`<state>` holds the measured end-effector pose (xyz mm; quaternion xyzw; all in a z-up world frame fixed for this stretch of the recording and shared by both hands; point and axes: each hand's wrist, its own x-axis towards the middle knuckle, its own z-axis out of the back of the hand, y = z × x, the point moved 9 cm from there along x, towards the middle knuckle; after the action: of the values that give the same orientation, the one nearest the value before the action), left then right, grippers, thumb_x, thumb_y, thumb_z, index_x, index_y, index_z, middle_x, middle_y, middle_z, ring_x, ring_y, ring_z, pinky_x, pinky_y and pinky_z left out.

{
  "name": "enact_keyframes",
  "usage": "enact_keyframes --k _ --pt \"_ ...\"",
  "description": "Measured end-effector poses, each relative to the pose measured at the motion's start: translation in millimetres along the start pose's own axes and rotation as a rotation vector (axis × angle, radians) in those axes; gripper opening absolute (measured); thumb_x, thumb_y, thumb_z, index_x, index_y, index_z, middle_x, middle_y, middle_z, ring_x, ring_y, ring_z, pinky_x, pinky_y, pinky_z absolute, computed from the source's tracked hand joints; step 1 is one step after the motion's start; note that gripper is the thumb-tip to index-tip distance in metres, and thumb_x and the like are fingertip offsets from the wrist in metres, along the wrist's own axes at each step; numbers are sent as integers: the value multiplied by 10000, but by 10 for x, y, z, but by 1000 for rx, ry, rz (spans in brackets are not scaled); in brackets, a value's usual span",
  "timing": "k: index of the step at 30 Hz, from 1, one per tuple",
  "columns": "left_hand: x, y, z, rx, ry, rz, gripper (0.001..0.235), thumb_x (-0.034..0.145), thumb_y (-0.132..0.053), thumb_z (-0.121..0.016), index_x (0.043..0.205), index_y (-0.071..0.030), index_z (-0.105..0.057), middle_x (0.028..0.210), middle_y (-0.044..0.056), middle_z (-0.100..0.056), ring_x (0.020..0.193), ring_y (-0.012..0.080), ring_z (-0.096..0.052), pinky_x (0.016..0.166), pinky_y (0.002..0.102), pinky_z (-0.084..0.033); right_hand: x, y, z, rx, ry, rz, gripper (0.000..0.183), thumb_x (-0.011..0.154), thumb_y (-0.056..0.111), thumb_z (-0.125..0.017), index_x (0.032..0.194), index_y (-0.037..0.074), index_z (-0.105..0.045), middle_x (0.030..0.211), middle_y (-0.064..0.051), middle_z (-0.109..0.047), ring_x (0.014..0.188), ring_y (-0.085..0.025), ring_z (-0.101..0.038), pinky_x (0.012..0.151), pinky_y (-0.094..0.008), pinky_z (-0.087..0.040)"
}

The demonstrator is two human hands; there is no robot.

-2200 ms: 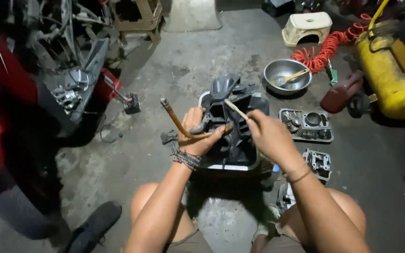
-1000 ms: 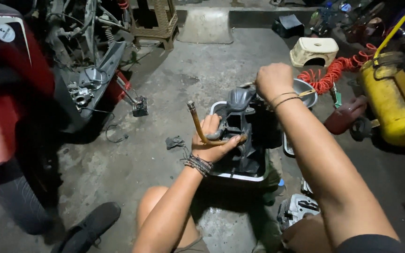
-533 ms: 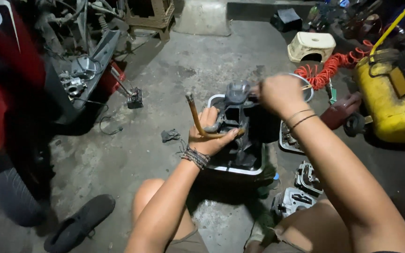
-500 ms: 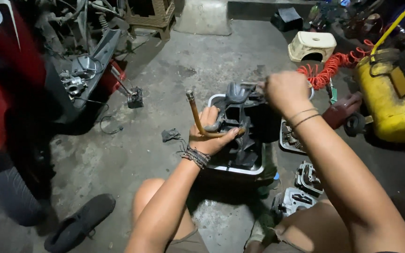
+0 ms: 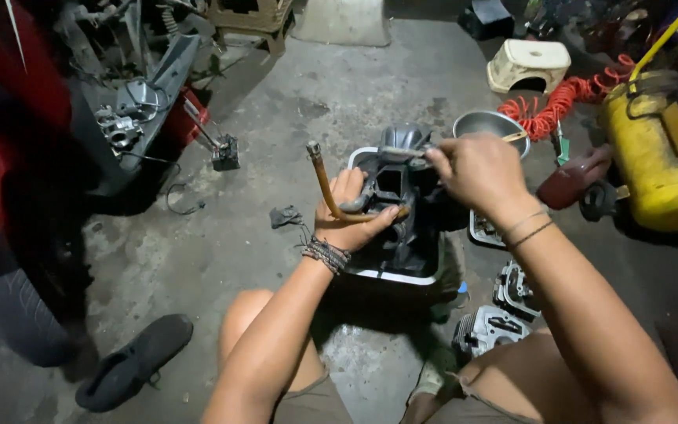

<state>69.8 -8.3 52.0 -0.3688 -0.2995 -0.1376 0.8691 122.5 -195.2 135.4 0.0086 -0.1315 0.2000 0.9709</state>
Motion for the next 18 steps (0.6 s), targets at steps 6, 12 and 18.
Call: enact_keyframes --k 6,12,18 --pt "-8 -3 -13 21 -17 -8 726 749 -688 -737 1134 -99 -560 966 87 -570 914 337 -673 821 437 -575 -69 -39 -16 105 -5 -5 334 1009 389 -571 964 141 -791 766 -231 -706 871 -469 -707 751 -574 -549" --pt "15 -49 29 -5 -41 -26 686 775 -663 -736 1123 -100 -554 951 90 -559 884 356 -666 801 439 -574 396 -148 -140 -214 -110 78 295 973 479 -629 897 239 -783 724 -95 -696 832 -318 -727 732 -434 -588" --pt "-20 15 -5 -7 -22 -13 719 770 -688 -718 1150 -100 -553 976 86 -555 898 334 -666 813 431 -570 810 -57 -413 -367 -95 186 317 912 494 -641 753 255 -778 628 -69 -701 742 -285 -745 671 -414 -599"
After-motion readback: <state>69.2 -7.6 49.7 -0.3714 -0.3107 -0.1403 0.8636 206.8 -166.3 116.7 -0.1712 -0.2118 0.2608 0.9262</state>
